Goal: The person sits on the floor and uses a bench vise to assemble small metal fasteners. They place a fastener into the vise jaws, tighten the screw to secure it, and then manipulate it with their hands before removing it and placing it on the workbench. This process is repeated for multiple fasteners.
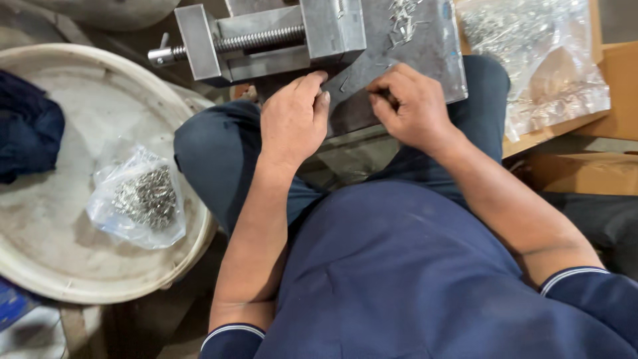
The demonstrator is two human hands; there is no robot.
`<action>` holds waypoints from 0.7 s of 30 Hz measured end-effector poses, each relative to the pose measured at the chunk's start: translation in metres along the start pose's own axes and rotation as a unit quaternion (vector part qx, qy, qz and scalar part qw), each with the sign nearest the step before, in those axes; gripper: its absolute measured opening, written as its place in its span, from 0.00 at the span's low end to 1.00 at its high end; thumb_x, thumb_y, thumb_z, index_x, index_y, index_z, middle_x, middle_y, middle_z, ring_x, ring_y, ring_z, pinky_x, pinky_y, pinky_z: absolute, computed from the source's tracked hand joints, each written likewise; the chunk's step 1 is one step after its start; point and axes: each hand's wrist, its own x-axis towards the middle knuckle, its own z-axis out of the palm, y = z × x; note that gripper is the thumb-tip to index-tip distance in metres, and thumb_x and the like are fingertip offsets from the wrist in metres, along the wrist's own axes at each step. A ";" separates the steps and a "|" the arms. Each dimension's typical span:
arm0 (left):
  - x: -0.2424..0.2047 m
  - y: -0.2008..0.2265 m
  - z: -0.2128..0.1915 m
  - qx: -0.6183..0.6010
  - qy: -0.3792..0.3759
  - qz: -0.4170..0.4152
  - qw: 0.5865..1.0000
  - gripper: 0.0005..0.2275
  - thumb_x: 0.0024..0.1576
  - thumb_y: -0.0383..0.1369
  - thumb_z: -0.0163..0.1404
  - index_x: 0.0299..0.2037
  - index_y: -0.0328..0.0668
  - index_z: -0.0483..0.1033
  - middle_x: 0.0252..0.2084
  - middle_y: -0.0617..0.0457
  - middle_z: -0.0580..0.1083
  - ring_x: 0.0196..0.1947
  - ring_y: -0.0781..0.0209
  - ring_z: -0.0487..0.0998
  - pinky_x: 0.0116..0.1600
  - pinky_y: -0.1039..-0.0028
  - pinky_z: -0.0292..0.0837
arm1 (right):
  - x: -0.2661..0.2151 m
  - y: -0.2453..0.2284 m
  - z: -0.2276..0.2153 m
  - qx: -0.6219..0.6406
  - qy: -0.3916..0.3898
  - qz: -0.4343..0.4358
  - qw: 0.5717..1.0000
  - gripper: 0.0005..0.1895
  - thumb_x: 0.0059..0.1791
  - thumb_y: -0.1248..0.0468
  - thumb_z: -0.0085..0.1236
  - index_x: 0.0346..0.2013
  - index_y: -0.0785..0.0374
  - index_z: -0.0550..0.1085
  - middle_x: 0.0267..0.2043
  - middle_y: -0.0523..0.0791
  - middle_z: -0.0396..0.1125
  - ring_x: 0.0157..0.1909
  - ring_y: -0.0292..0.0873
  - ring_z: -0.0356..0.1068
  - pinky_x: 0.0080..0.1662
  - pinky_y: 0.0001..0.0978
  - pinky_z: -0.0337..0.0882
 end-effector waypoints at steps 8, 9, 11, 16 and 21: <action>0.003 0.003 0.001 -0.038 0.059 0.006 0.998 0.08 0.59 0.30 0.56 0.47 0.40 0.78 0.42 0.49 0.80 0.40 0.49 0.82 0.45 0.63 0.76 | 0.013 -0.011 0.003 -0.114 -0.023 -0.087 0.989 0.09 0.52 0.59 0.66 0.46 0.53 0.81 0.33 0.44 0.67 0.32 0.49 0.71 0.34 0.41 0.70; 0.003 0.003 0.000 -0.031 0.059 0.009 0.998 0.08 0.59 0.30 0.56 0.46 0.40 0.79 0.42 0.49 0.81 0.40 0.49 0.82 0.45 0.63 0.76 | 0.016 -0.012 0.005 -0.121 -0.028 -0.087 0.988 0.09 0.51 0.59 0.66 0.46 0.53 0.82 0.32 0.44 0.67 0.31 0.49 0.70 0.33 0.41 0.70; 0.001 0.004 0.002 -0.027 0.061 0.009 0.998 0.07 0.59 0.30 0.55 0.46 0.41 0.79 0.42 0.49 0.81 0.40 0.49 0.82 0.45 0.63 0.76 | 0.018 -0.013 0.009 -0.119 -0.026 -0.090 0.988 0.09 0.51 0.58 0.66 0.44 0.54 0.81 0.33 0.45 0.68 0.32 0.50 0.71 0.33 0.42 0.70; 0.005 0.008 0.002 -0.014 0.079 0.015 0.997 0.09 0.59 0.30 0.54 0.48 0.43 0.79 0.42 0.48 0.80 0.41 0.47 0.82 0.46 0.61 0.77 | 0.026 -0.013 0.022 -0.112 -0.003 -0.085 0.990 0.06 0.51 0.60 0.65 0.40 0.56 0.79 0.39 0.46 0.72 0.35 0.52 0.72 0.35 0.44 0.70; 0.005 0.010 -0.001 -0.019 0.064 0.059 0.996 0.12 0.56 0.29 0.53 0.51 0.41 0.78 0.43 0.46 0.80 0.42 0.45 0.81 0.46 0.59 0.76 | 0.019 -0.004 0.024 0.076 -0.003 -0.034 0.997 0.08 0.54 0.62 0.63 0.42 0.63 0.75 0.37 0.46 0.70 0.34 0.44 0.71 0.37 0.35 0.71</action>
